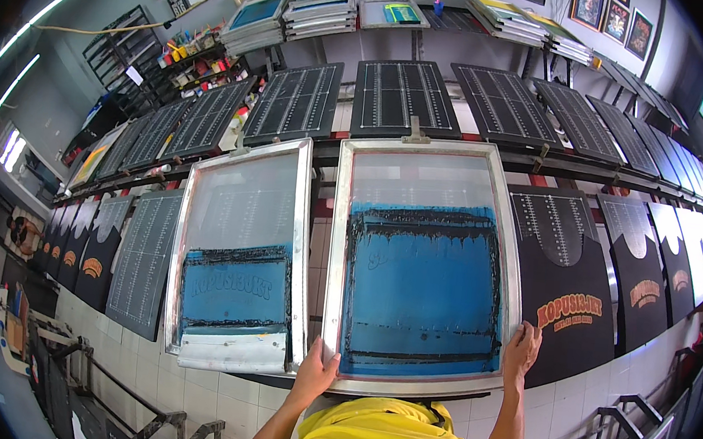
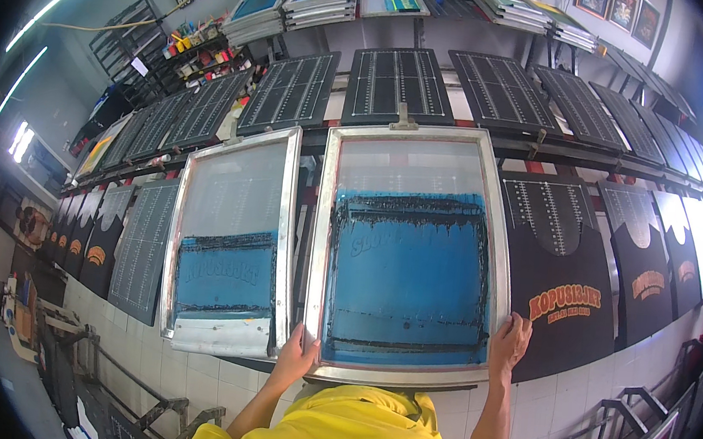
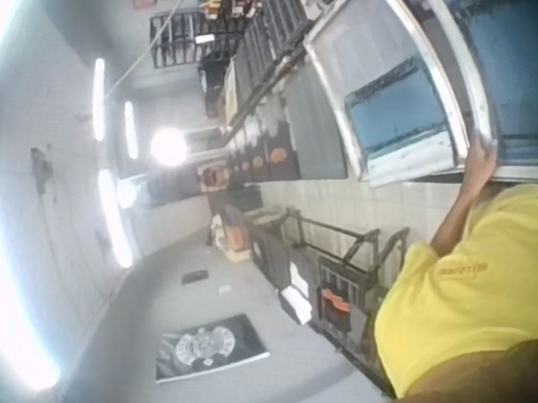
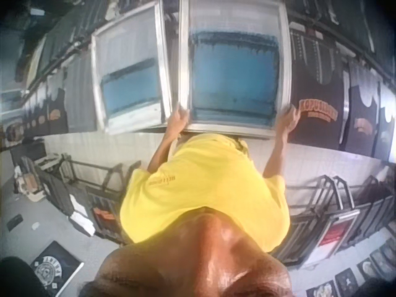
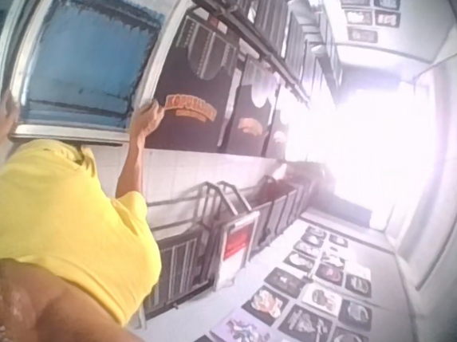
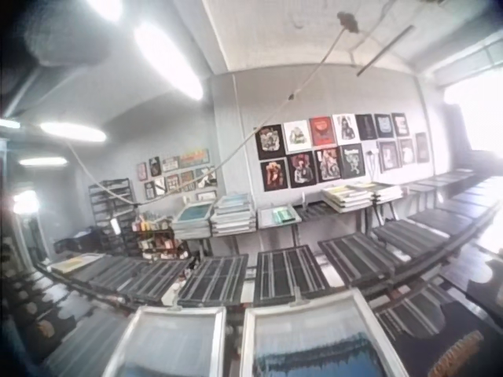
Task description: The person performs screen printing on shirts by lowering a mesh frame onto the fabric, applying ink, and using a squeegee to spread the ink across the stencil.
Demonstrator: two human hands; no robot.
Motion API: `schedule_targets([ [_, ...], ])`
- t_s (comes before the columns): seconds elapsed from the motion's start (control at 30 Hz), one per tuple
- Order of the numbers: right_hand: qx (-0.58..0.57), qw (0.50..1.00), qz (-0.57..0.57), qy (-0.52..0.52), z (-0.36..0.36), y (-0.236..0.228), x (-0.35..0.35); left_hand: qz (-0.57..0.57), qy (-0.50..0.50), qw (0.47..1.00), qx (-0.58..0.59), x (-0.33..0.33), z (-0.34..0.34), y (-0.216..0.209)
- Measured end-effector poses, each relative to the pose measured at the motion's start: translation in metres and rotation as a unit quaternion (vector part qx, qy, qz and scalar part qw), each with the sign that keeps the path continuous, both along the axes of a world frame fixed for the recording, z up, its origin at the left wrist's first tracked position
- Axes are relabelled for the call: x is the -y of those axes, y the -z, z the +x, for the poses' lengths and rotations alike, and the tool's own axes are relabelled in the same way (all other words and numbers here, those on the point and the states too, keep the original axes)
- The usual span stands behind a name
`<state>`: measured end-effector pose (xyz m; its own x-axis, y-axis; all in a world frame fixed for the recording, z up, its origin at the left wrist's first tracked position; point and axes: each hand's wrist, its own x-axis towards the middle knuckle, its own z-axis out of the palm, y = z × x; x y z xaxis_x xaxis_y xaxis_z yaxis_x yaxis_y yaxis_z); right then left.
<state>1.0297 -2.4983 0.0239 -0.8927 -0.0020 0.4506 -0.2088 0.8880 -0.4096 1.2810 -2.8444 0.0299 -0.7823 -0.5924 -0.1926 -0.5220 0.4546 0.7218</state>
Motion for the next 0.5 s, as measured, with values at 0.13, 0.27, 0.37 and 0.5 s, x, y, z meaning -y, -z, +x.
schedule_targets([
  [0.13,0.074,0.997,-0.017,0.006,-0.011,0.018,-0.012,0.038,-0.036,0.998,0.020,-0.002,-0.006,-0.012],
  [0.27,0.092,0.992,-0.086,0.015,-0.021,0.029,-0.016,0.002,-0.056,0.998,-0.013,-0.001,-0.007,-0.002],
  [0.37,0.144,0.981,-0.133,-0.001,-0.029,0.024,-0.025,0.000,-0.084,0.996,-0.021,-0.004,-0.016,-0.040],
  [0.5,0.148,0.967,-0.206,-0.038,-0.053,-0.006,-0.009,0.085,-0.100,0.983,-0.129,0.009,-0.038,-0.078],
])
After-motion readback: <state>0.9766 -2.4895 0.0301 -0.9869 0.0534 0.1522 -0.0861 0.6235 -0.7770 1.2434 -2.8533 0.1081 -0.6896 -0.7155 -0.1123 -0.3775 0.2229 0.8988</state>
